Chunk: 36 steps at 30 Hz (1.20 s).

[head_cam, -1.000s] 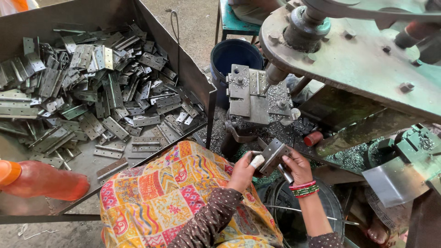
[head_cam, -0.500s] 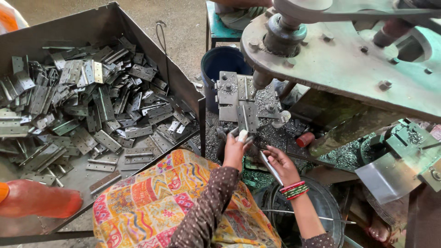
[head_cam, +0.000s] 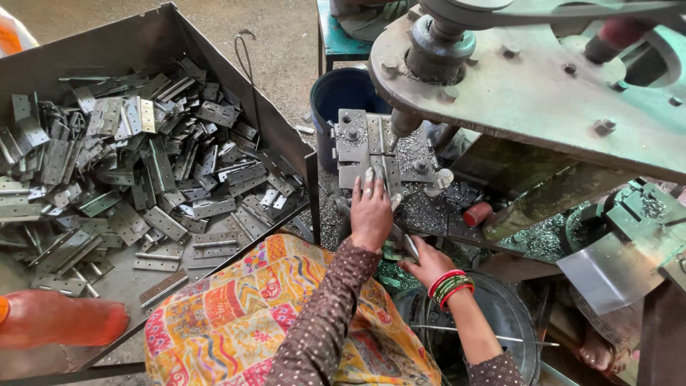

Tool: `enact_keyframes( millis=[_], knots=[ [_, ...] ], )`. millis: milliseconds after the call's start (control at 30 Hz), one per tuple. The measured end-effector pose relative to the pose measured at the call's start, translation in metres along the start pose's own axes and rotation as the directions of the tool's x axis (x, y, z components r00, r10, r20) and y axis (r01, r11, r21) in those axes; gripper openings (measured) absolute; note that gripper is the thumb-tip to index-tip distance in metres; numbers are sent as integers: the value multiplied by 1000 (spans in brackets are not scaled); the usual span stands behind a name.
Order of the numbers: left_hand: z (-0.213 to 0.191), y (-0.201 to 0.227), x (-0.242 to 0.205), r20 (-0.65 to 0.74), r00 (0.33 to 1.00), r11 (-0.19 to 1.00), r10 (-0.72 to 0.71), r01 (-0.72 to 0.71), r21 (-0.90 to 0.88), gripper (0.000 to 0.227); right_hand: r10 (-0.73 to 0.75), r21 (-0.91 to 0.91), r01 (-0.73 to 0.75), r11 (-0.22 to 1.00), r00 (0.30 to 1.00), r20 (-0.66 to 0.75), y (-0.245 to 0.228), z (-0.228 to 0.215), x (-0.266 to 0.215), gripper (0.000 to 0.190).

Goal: The person repeatedly picks up small metal plates from a bin, places them into a press machine, and operates the lever to punch holes. The processed plates are then dropped into a collection bin.

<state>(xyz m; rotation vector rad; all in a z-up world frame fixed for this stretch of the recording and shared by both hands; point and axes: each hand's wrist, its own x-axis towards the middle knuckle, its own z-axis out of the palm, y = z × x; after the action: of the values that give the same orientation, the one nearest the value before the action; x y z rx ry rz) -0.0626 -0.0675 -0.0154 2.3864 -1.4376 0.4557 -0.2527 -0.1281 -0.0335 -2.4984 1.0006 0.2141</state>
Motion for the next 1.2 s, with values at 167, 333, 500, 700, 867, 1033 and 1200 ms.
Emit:
enact_keyframes(
  millis=[167, 333, 500, 700, 867, 1033, 1200],
  knots=[
    [18, -1, 18, -23, 1000, 1000, -18, 19, 20, 45, -17, -30, 17, 999, 1000, 2, 12, 9, 5, 79],
    [17, -5, 20, -25, 1000, 1000, -16, 16, 23, 43, 96, 35, -94, 995, 995, -39, 36, 78, -5, 58],
    [8, -9, 17, 0, 1000, 999, -18, 18, -40, 39, 29, 104, -10, 995, 983, -180, 62, 135, -6, 53],
    [11, -15, 34, 126, 992, 999, -18, 22, -34, 31, 78, -49, -78, 996, 997, 10, 69, 83, 30, 65],
    [23, -15, 51, 112, 993, 998, -25, 31, -55, 31, 106, 55, -104, 993, 993, -49, 64, 95, 9, 54],
    [15, -15, 29, 5, 1000, 998, -9, 10, -57, 31, 67, 92, -50, 995, 980, -186, 63, 134, 3, 48],
    [9, -20, 35, 101, 995, 993, -6, 18, -114, 30, 140, -11, -140, 990, 990, 26, 71, 87, 24, 60]
  ],
)
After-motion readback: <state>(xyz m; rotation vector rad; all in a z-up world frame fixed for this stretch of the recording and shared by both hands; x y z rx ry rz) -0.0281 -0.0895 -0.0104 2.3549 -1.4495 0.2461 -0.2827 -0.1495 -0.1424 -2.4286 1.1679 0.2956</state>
